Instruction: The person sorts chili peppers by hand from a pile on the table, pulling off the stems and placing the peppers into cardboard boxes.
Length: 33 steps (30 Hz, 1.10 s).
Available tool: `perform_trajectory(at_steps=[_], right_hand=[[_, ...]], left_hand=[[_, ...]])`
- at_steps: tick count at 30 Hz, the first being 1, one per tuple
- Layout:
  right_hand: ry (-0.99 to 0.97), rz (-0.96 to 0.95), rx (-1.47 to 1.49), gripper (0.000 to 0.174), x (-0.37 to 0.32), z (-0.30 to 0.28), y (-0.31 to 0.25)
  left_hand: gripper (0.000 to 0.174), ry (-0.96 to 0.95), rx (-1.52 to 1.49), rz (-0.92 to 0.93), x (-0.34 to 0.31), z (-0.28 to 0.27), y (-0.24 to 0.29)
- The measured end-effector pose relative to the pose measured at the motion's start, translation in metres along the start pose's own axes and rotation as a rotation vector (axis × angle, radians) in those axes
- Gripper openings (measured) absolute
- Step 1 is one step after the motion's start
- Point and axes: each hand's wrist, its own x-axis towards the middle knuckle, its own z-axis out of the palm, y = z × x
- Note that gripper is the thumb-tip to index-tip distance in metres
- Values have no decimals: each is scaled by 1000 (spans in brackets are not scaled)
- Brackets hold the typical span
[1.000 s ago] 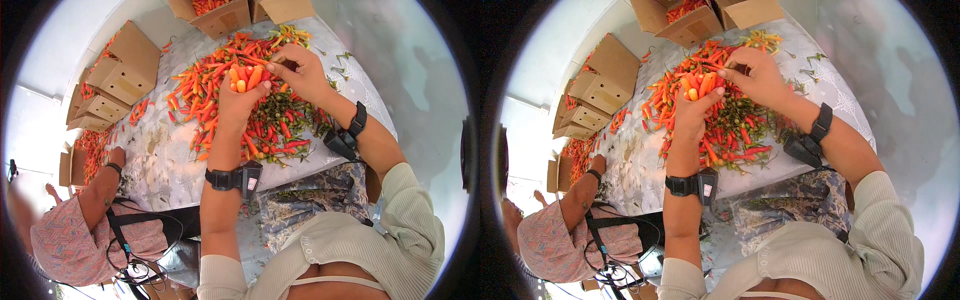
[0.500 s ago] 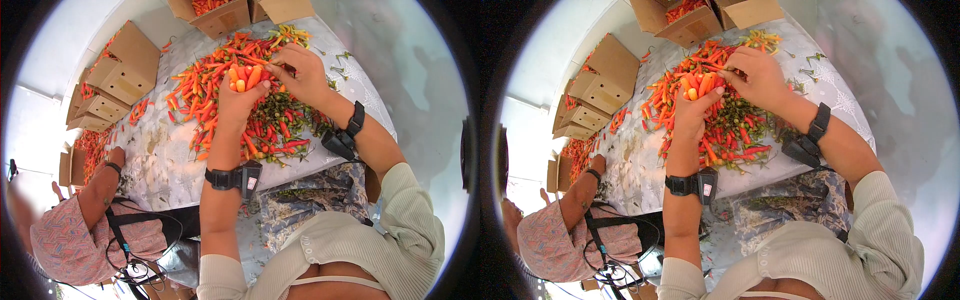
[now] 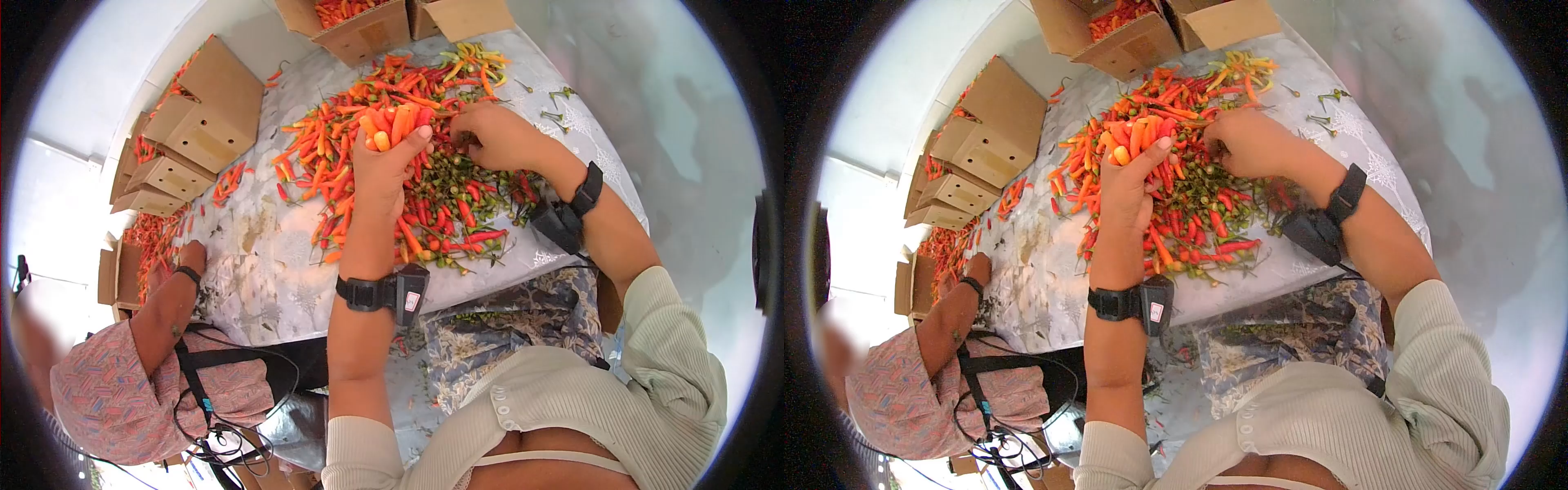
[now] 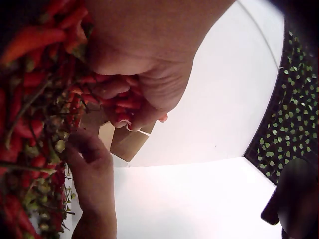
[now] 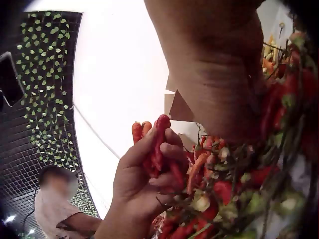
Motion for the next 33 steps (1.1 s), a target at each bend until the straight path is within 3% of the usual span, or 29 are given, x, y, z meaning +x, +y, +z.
perform_trajectory(at_steps=[3,9,15,18,21,27,30,33], right_hand=[[51,-95,-119,20,-3,-2,-1],[-44,-43,-16,25,0,-2,3],[-58,-95,-129,24,-1,-3,3],[3,-81,-20,27,-2,-7,-5],[322,-153,-25,28,1,2,-1],[602,76,431,20,8,-1,-12],[468,90,657,17,11,3,-11],[251,25,955,18,14,14,-7]], left_hand=[[31,-21,-13,5,0,-1,0],[36,-42,13,-13,3,-5,-3],[44,-4,-31,4,1,-4,-4],[46,-3,-32,-4,1,-4,-3],[48,-15,-50,19,3,-6,-5],[36,5,-92,101,2,-4,-8],[49,3,-101,34,4,-7,-5],[46,2,-89,64,2,-6,-4]])
